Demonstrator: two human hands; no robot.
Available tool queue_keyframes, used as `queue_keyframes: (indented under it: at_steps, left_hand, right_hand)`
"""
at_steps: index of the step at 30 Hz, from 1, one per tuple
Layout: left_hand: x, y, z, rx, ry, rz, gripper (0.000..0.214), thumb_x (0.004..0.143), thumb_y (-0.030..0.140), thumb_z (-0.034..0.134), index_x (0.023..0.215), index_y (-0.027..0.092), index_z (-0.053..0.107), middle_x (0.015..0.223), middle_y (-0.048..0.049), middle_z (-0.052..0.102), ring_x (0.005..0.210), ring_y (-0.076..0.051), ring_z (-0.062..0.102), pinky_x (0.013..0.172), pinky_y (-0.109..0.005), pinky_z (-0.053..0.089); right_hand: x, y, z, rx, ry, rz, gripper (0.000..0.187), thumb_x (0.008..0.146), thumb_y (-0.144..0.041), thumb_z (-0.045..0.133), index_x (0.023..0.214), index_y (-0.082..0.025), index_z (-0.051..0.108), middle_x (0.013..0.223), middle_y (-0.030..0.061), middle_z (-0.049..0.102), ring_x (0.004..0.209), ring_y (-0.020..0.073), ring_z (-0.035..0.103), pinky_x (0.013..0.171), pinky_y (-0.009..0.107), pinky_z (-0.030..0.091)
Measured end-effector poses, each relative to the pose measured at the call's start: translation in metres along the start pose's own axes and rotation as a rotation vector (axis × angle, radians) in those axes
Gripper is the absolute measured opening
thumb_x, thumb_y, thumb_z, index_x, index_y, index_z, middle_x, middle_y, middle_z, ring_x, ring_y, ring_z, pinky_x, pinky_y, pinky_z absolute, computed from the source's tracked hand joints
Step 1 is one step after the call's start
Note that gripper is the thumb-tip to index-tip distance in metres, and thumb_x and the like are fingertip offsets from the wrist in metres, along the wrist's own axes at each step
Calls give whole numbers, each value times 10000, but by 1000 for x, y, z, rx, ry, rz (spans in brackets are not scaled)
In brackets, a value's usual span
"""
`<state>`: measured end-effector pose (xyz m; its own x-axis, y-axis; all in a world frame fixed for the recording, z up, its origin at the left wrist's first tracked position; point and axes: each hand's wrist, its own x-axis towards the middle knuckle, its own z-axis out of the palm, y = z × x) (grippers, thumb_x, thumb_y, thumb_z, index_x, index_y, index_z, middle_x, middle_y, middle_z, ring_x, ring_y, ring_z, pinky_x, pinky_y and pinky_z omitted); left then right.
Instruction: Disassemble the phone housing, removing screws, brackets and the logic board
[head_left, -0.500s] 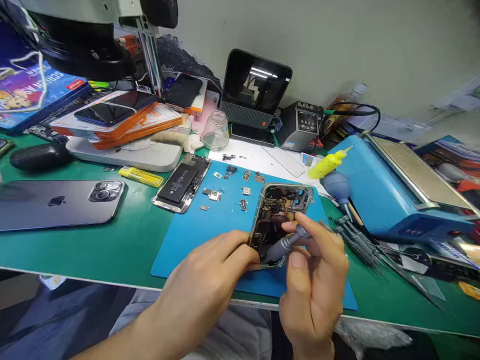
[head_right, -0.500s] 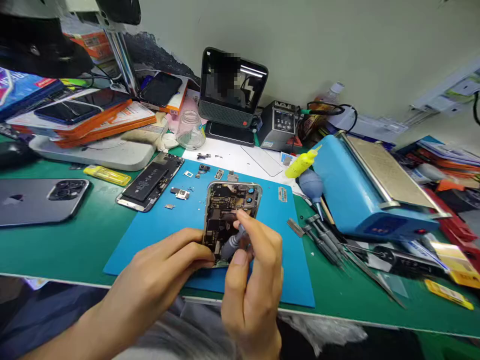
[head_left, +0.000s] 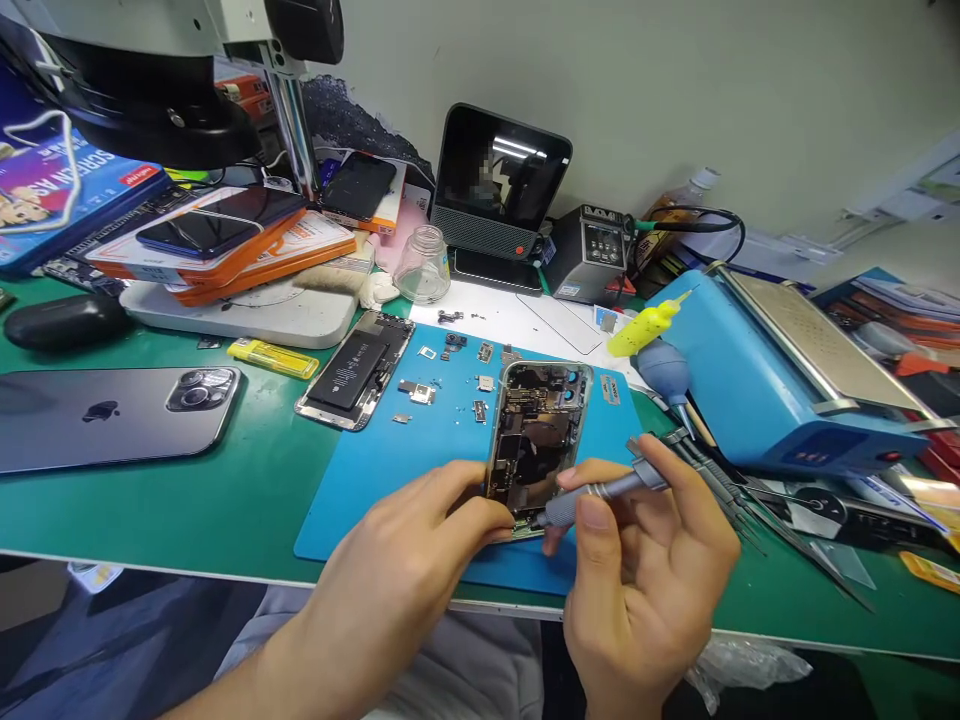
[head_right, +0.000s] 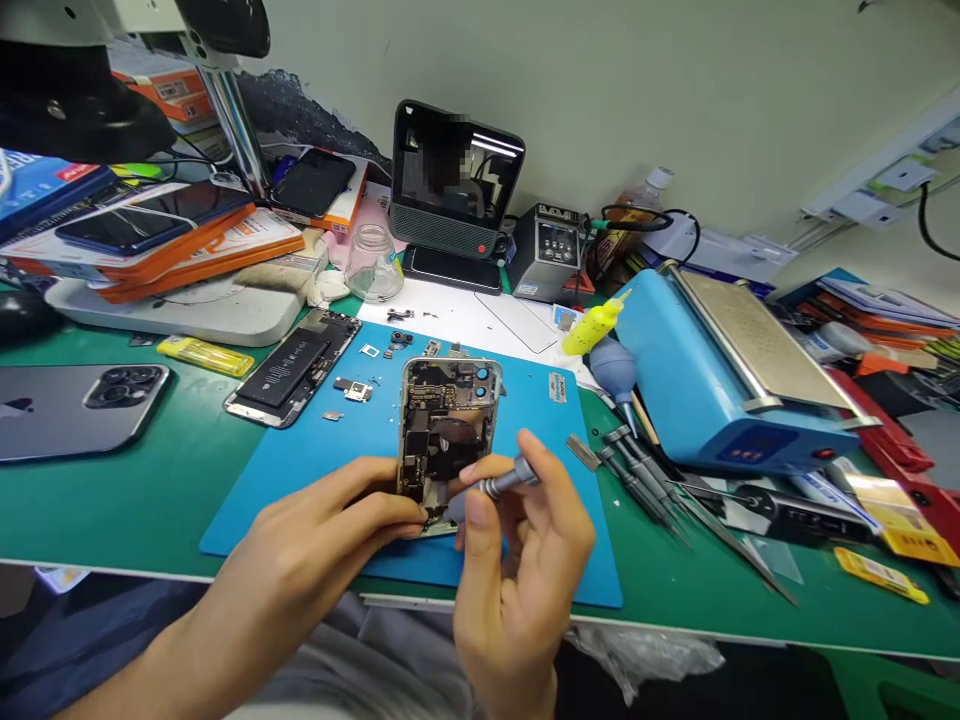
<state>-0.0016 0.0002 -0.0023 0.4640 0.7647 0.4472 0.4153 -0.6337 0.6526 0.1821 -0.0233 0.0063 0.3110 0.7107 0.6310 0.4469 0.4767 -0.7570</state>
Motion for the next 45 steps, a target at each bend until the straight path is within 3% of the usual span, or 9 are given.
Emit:
queue_keyframes:
  at_steps: [5,7,10,12,16,22,30,36,45]
  left_hand:
    - [0,-3,3,-62,-34,-17,259,1270,346,474,1191,279,712,1181,-1,759,994,-134,780,873,-233,551]
    - [1,-3,2,-95,-70,-29,238,1263,320,493,1165,265,703,1149,-8,730,970,-141,760,869,-239,550]
    - [8,0,-8,-174,-174,-44,163,1224,204,552,1153,276,680,1136,17,708,965,-118,745,860,-202,546]
    - [14,5,-19,-220,-266,-57,178,1173,131,605,1109,287,663,1113,52,726,959,-96,744,845,-170,537]
    - [28,12,-41,-217,-427,-134,215,1139,109,664,1061,310,674,1052,121,775,934,-67,752,814,-144,519]
    - [49,4,-54,-28,-524,-157,186,1162,214,652,994,291,670,895,97,780,777,-128,736,656,-254,441]
    - [68,-34,-62,345,-320,-188,135,1175,245,642,1127,209,763,1154,-45,798,1044,-241,768,965,-431,617]
    - [65,-42,-56,387,-337,-164,138,1144,317,761,1186,185,776,1180,-48,798,1034,-205,787,962,-426,692]
    - [57,-45,-58,318,-286,-113,94,1143,149,712,1189,182,788,1185,-37,813,1048,-198,804,970,-415,699]
  right_hand:
    - [1,-3,-1,119,27,43,536,1077,-117,751,1534,-391,696,1053,3,826,778,131,775,557,187,627]
    - [6,-4,-5,206,162,168,443,1052,-219,819,1466,-344,723,974,6,815,659,153,736,485,229,605]
    - [19,-1,-15,344,456,363,478,956,-347,919,1390,-268,738,881,-10,752,529,136,618,383,228,510]
    - [26,1,-20,374,580,383,498,909,-333,937,1361,-252,745,899,-24,718,551,103,579,394,188,482]
    - [28,3,-24,402,692,345,532,846,-309,953,1343,-281,764,926,-36,681,612,99,576,424,174,493]
    - [23,3,-24,431,706,367,531,845,-319,958,1346,-284,787,923,-21,695,585,103,553,418,194,489]
    - [19,5,-26,453,680,393,522,898,-346,936,1397,-311,786,930,-24,701,581,105,557,434,206,505]
    - [18,3,-27,468,669,396,488,899,-315,909,1375,-318,798,907,-19,694,585,117,568,422,208,500]
    - [18,1,-26,459,670,391,467,910,-311,889,1367,-323,793,893,-25,693,574,122,556,417,218,492]
